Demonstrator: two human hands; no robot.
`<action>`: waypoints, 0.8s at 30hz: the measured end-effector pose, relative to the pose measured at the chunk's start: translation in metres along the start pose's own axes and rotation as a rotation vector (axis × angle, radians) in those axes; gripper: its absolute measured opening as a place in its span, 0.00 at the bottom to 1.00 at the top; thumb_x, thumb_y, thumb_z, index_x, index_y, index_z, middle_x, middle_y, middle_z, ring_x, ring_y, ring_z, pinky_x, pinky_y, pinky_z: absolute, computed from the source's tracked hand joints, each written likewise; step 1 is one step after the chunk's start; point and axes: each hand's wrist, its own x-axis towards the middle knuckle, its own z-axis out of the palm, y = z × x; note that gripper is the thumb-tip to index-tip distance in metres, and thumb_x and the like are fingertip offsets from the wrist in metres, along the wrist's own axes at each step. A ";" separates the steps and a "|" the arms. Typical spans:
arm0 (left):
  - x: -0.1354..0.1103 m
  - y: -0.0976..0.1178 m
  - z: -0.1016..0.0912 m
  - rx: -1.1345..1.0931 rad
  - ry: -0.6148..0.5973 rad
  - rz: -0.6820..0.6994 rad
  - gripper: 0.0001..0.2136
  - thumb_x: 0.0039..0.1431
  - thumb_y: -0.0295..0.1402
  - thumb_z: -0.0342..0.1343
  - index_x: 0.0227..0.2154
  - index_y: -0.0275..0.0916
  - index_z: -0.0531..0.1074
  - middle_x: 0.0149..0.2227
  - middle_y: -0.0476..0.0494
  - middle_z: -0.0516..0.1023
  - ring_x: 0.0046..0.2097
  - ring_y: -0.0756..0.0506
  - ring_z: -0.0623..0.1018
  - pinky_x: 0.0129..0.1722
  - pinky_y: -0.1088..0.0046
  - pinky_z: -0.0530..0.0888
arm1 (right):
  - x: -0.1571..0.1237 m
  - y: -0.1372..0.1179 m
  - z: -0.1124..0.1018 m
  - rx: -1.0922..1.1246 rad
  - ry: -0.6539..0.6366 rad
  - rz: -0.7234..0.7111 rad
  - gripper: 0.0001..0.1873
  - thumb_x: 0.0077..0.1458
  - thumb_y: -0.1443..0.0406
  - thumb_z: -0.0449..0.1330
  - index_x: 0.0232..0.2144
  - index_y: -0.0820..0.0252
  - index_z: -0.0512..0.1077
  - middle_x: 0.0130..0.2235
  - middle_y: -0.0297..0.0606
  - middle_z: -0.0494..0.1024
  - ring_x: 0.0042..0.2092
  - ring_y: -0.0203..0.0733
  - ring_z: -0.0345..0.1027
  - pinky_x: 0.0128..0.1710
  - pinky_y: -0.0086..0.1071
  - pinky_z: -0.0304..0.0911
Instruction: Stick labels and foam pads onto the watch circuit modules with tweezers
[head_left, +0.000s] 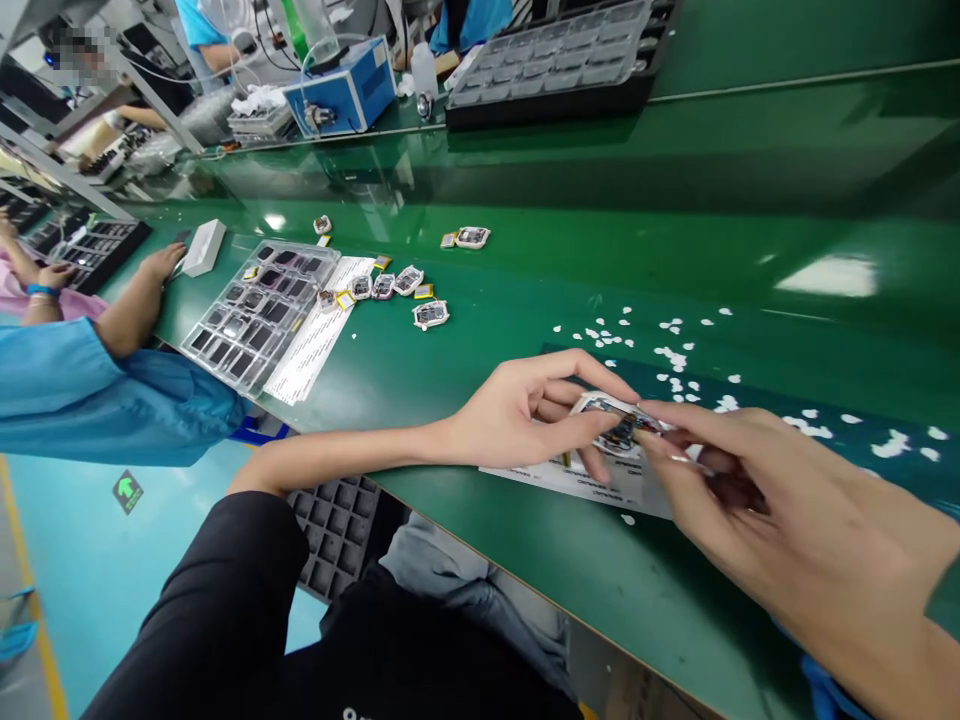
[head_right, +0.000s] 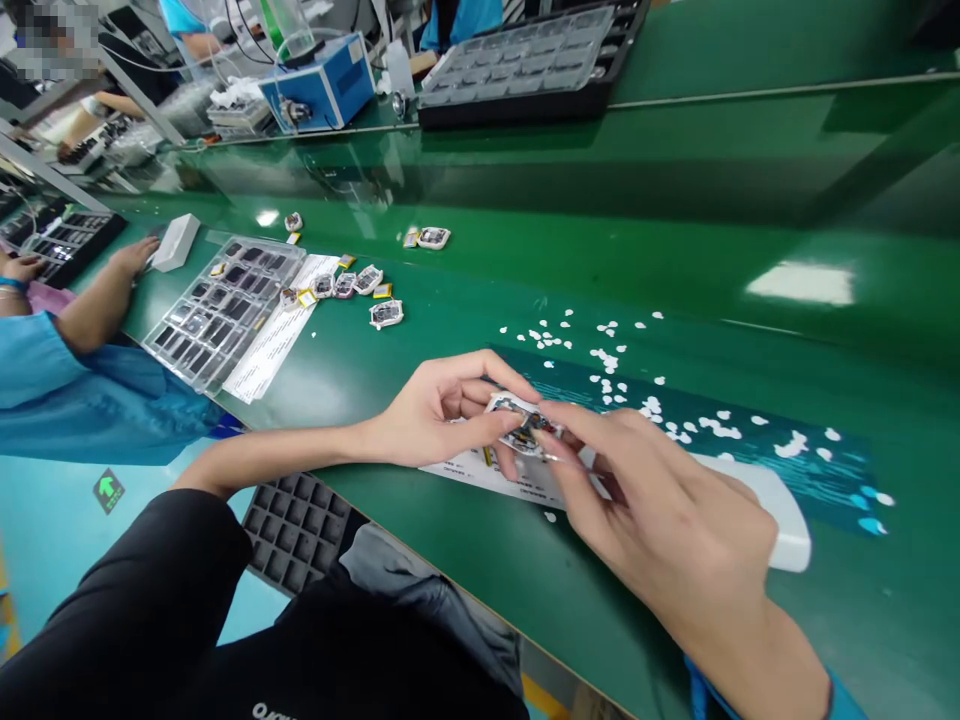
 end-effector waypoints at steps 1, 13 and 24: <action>-0.001 -0.001 0.000 -0.001 0.031 0.004 0.10 0.63 0.32 0.63 0.43 0.38 0.70 0.30 0.50 0.79 0.29 0.50 0.84 0.30 0.76 0.78 | -0.001 0.001 0.000 -0.010 -0.020 0.001 0.21 0.64 0.66 0.65 0.57 0.41 0.72 0.29 0.22 0.79 0.25 0.30 0.68 0.21 0.32 0.54; -0.006 -0.009 0.005 -0.021 0.166 0.061 0.06 0.63 0.29 0.60 0.42 0.38 0.71 0.31 0.51 0.79 0.29 0.53 0.83 0.32 0.79 0.81 | -0.123 0.072 -0.020 -0.076 -0.060 0.038 0.16 0.64 0.47 0.57 0.47 0.38 0.79 0.36 0.34 0.81 0.38 0.43 0.76 0.30 0.36 0.66; -0.013 -0.011 0.010 0.111 0.245 0.130 0.07 0.63 0.31 0.58 0.43 0.38 0.74 0.29 0.50 0.80 0.29 0.51 0.83 0.30 0.79 0.79 | -0.004 -0.009 -0.004 0.013 -0.198 0.066 0.21 0.65 0.68 0.62 0.57 0.40 0.71 0.39 0.23 0.83 0.31 0.33 0.73 0.28 0.34 0.63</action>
